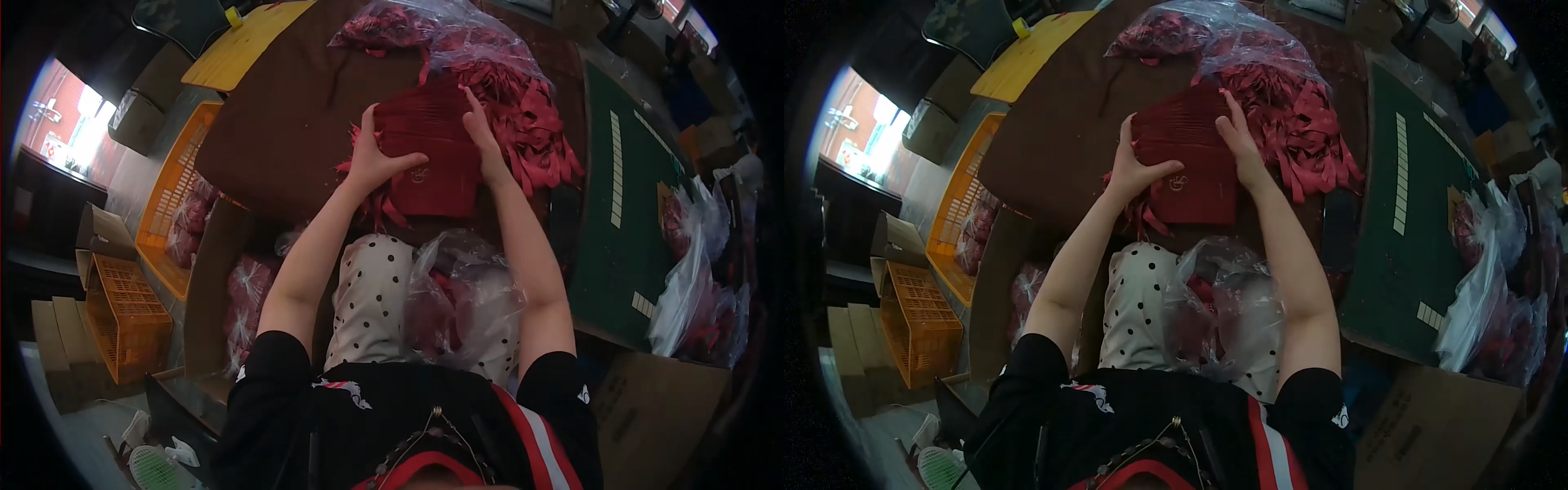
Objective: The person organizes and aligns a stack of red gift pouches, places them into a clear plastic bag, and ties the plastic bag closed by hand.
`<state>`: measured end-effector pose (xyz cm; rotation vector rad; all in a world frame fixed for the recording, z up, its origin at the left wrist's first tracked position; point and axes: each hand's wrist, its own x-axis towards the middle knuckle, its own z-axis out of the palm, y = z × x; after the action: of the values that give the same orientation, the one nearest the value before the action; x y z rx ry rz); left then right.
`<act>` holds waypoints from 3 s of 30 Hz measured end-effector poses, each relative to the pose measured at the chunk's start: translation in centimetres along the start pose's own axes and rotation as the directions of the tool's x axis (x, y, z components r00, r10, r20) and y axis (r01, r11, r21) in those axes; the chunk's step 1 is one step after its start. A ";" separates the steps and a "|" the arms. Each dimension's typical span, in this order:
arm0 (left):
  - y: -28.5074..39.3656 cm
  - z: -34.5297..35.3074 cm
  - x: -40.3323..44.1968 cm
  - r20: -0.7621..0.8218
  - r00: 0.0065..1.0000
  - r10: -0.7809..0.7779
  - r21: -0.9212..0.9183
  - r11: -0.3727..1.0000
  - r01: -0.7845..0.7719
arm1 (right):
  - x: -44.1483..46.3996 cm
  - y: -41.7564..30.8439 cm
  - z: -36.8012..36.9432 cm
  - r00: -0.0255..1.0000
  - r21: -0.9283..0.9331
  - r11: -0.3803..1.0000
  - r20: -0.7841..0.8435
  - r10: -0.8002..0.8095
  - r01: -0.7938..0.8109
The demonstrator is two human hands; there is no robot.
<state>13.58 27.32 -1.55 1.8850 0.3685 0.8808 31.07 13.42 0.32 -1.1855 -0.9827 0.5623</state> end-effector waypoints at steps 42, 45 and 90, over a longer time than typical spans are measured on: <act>1.5 -0.8 -2.0 0.207 0.978 -0.011 -0.142 0.989 0.041 | -6.2 -2.7 -2.2 0.953 -0.372 0.911 0.296 -0.063 0.176; 2.3 -1.8 -2.1 0.307 0.952 -0.007 -0.165 0.984 0.060 | -6.1 -2.9 -2.3 0.965 -0.471 0.855 0.233 -0.118 0.218; 1.3 2.4 3.6 0.192 0.944 -0.268 -0.434 0.840 0.326 | -4.4 -1.0 -4.4 0.948 -0.430 0.848 0.210 -0.239 0.310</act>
<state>17.59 27.28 0.44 1.3834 0.3303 0.5720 32.60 7.34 -0.43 -1.3972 -1.4439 0.1876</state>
